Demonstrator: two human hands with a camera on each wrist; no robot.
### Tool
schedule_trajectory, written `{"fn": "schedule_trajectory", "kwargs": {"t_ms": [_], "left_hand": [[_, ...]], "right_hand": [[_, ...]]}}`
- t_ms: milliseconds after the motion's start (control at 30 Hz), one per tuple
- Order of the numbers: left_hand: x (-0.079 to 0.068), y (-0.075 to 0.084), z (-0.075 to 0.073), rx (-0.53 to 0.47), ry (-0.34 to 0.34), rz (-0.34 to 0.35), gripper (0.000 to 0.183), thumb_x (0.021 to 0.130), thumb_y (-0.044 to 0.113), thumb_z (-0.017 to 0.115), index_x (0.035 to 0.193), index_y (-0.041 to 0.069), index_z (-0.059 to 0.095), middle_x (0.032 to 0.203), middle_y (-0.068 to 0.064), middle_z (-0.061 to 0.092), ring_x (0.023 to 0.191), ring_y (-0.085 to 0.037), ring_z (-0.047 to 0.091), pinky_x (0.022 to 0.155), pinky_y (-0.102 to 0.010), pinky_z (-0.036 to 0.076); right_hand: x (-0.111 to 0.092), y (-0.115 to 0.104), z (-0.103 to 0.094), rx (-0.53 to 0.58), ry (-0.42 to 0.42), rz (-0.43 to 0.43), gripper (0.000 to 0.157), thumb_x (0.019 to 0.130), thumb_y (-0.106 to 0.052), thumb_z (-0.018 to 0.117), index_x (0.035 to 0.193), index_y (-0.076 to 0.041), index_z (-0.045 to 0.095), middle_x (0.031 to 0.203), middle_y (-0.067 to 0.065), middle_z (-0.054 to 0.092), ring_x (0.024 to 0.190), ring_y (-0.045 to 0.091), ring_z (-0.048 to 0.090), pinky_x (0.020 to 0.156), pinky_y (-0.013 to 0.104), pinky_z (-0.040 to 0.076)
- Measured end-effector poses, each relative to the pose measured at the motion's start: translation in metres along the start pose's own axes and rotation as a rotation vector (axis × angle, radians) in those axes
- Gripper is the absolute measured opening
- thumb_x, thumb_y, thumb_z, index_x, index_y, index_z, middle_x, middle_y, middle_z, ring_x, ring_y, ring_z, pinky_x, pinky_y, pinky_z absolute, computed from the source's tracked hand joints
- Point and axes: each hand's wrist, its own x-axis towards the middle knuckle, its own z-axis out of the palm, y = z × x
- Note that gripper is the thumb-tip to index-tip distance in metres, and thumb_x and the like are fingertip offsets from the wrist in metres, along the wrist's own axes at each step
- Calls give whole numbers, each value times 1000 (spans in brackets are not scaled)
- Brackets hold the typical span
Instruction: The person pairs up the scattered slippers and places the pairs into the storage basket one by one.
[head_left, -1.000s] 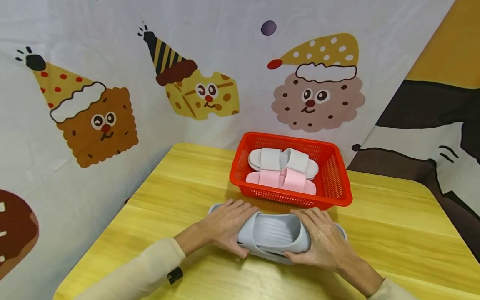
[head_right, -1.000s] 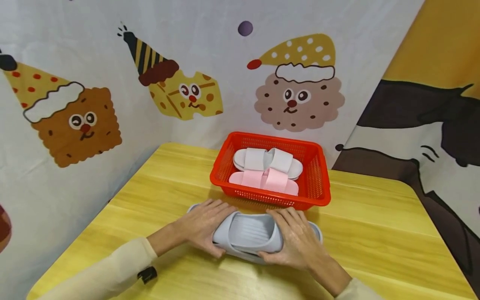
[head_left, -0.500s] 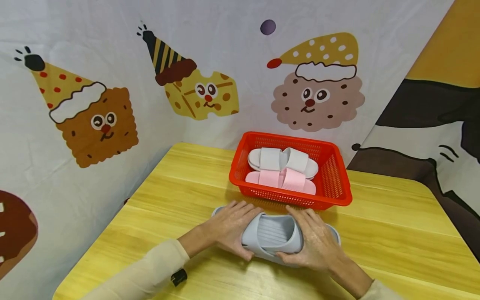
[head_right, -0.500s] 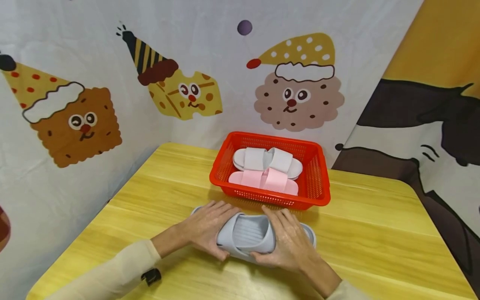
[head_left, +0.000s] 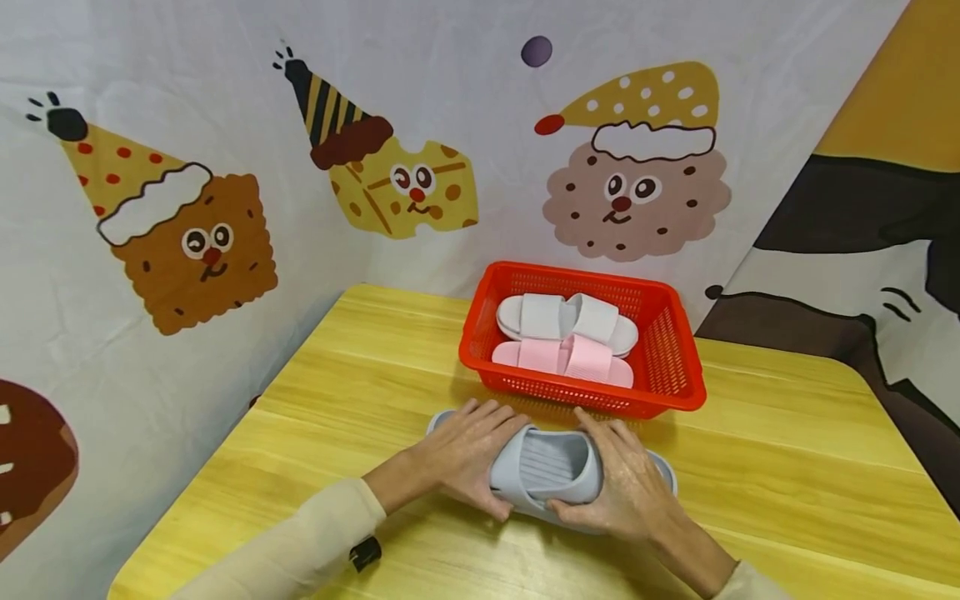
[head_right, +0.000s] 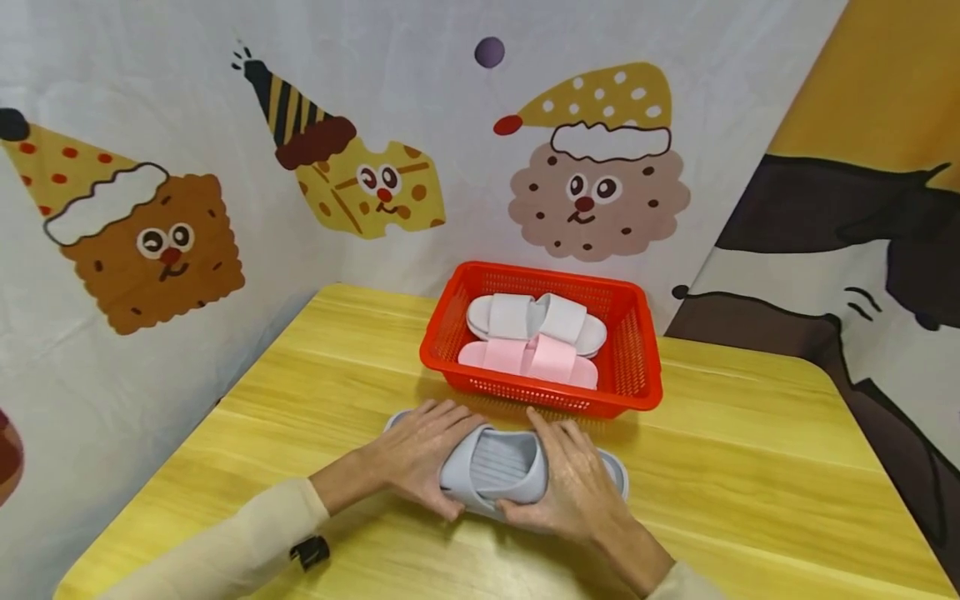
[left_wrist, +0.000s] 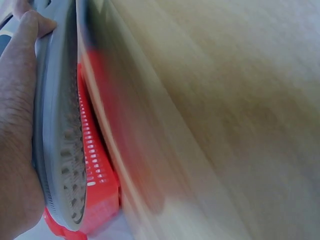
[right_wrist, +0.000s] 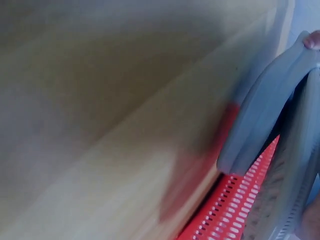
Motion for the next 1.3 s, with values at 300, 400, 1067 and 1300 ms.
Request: {"fn": "schedule_trajectory", "kwargs": {"t_ms": [300, 400, 1067, 1300], "left_hand": [[1, 1, 3, 15, 31, 8, 109, 46, 80, 51, 131, 14, 40, 114, 2, 46, 99, -15, 40, 76, -33, 36], [-3, 1, 4, 0, 27, 9, 109, 46, 80, 51, 132, 13, 40, 116, 2, 45, 100, -15, 40, 77, -34, 35], [7, -5, -7, -22, 25, 1, 109, 44, 76, 57, 131, 14, 40, 113, 3, 46, 100, -13, 40, 78, -30, 37], [3, -6, -7, -47, 13, -8, 109, 43, 76, 59, 132, 15, 40, 113, 3, 46, 100, -12, 40, 80, -31, 37]], "right_hand": [[1, -5, 4, -26, -16, 52, 110, 48, -71, 69, 137, -15, 36, 106, -3, 53, 94, 13, 43, 68, 33, 44], [-1, -3, 2, -49, -38, 4, 114, 49, -74, 66, 138, -12, 34, 109, 1, 54, 97, 18, 45, 81, 38, 35], [-14, 17, -15, 60, -135, 50, 101, 55, -68, 69, 135, -16, 36, 115, -8, 45, 102, 12, 40, 85, 41, 36], [-13, 14, -11, 71, -155, 60, 98, 58, -67, 68, 135, -15, 36, 115, -8, 45, 108, 15, 40, 95, 44, 30]]}}
